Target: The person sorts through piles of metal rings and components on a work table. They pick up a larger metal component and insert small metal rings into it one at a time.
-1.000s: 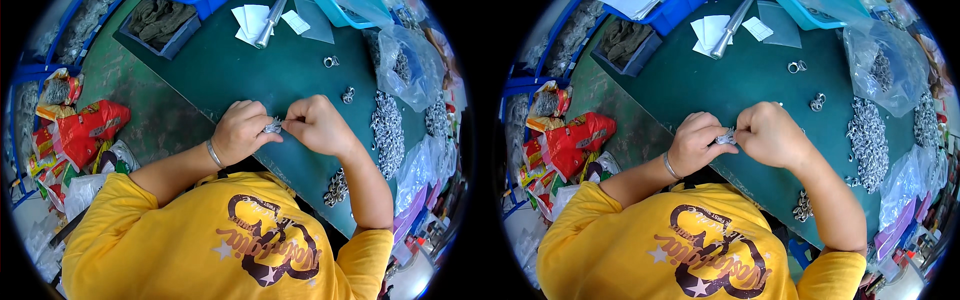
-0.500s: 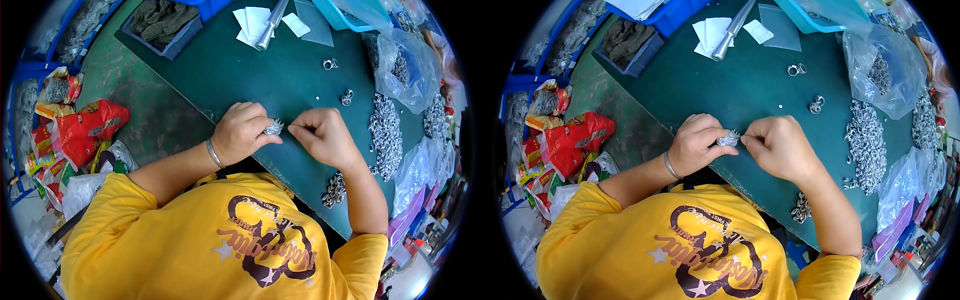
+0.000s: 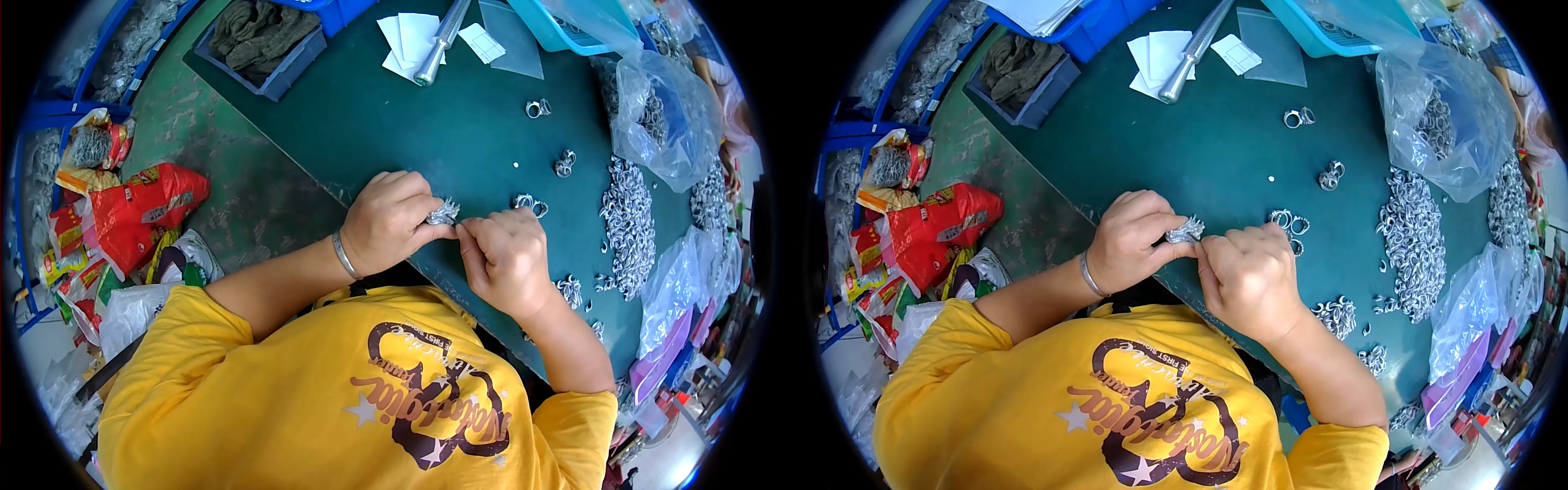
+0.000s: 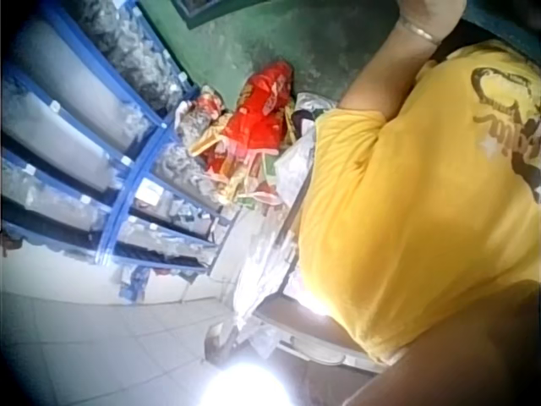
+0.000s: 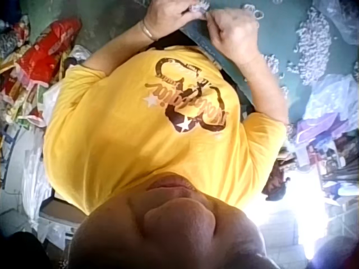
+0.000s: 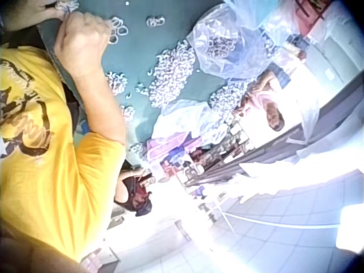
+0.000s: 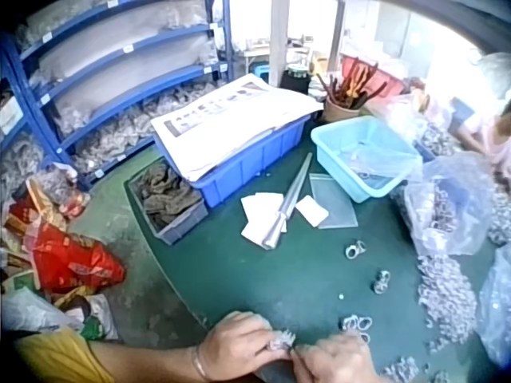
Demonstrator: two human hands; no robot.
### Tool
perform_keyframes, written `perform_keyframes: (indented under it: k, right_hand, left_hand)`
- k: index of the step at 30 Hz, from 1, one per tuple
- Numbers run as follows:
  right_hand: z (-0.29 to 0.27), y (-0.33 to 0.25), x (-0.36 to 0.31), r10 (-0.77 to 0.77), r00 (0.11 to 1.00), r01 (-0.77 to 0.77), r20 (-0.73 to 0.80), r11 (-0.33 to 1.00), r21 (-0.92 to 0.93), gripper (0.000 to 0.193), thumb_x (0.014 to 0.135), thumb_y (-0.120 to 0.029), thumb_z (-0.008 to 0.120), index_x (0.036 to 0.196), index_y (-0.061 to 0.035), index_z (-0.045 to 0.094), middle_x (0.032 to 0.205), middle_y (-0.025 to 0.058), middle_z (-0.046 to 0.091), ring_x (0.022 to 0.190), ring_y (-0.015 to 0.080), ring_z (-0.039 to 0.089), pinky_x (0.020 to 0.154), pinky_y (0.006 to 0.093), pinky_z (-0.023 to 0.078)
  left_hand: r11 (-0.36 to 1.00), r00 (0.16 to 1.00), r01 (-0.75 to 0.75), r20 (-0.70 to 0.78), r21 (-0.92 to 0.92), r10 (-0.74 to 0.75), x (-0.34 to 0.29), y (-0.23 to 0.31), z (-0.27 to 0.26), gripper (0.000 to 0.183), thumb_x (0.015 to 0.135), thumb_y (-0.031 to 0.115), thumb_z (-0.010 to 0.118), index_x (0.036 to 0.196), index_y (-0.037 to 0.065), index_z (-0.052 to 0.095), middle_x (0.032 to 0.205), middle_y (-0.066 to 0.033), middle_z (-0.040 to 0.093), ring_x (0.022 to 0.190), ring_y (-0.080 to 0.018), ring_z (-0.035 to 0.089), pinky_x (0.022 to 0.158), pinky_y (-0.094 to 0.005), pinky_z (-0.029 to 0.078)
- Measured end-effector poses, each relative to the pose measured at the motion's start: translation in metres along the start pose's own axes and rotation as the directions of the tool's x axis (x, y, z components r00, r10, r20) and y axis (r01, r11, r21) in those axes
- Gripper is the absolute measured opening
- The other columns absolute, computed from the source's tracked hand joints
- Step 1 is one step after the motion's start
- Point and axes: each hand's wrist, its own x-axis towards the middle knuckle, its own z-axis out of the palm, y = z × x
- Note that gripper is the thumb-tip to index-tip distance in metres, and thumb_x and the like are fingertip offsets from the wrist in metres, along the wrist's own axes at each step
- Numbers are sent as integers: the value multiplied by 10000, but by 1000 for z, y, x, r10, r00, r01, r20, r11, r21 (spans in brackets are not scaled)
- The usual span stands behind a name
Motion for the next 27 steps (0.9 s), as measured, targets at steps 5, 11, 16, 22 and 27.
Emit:
perform_keyframes:
  k: [5, 11, 16, 22, 27]
  right_hand:
    - [1, 1, 1, 131, 991, -135, 36, 982, 132, 108, 739, -20, 683, 673, -41, 600, 619, 130, 594, 567, 325, 599, 554, 428, 457]
    - [-17, 4, 35, 238, 909, -300, 341, 944, 140, 97, 728, -56, 653, 655, 6, 636, 645, 196, 622, 614, 393, 627, 597, 460, 518]
    - [-26, 12, 71, 252, 742, -393, 621, 914, 98, 94, 694, -62, 633, 665, 19, 671, 667, 228, 625, 627, 404, 627, 602, 444, 511]
    - [-28, 20, 67, 263, 675, -474, 690, 870, 133, 103, 733, -71, 657, 722, 24, 696, 655, 202, 627, 574, 334, 611, 565, 409, 485]
    - [-27, 14, 30, 319, 864, -436, 390, 862, 260, 63, 794, -31, 689, 749, 11, 678, 644, 169, 609, 564, 326, 601, 535, 380, 467]
  left_hand:
    - [1000, 1000, 7, -1, -6, -7, -1, 0, 1, 268, 692, 181, 838, 855, 21, 698, 824, -66, 590, 774, -250, 587, 705, -370, 455]
    - [1000, 1000, -4, -6, -23, 4, 0, 0, 0, 268, 674, 168, 858, 837, 19, 706, 813, -83, 607, 736, -252, 573, 671, -359, 456]
    - [999, 1000, -8, 10, -41, 9, 0, 1, -1, 274, 669, 167, 861, 848, 26, 708, 806, -79, 599, 734, -250, 568, 671, -359, 454]
    - [999, 1000, -15, 18, -37, 16, -3, 0, -1, 305, 667, 188, 866, 880, 28, 718, 798, -72, 598, 723, -244, 574, 664, -350, 455]
    - [999, 1000, 0, -4, -38, -1, -3, -1, 1, 306, 674, 186, 865, 893, 27, 721, 804, -73, 607, 728, -245, 587, 668, -350, 468]
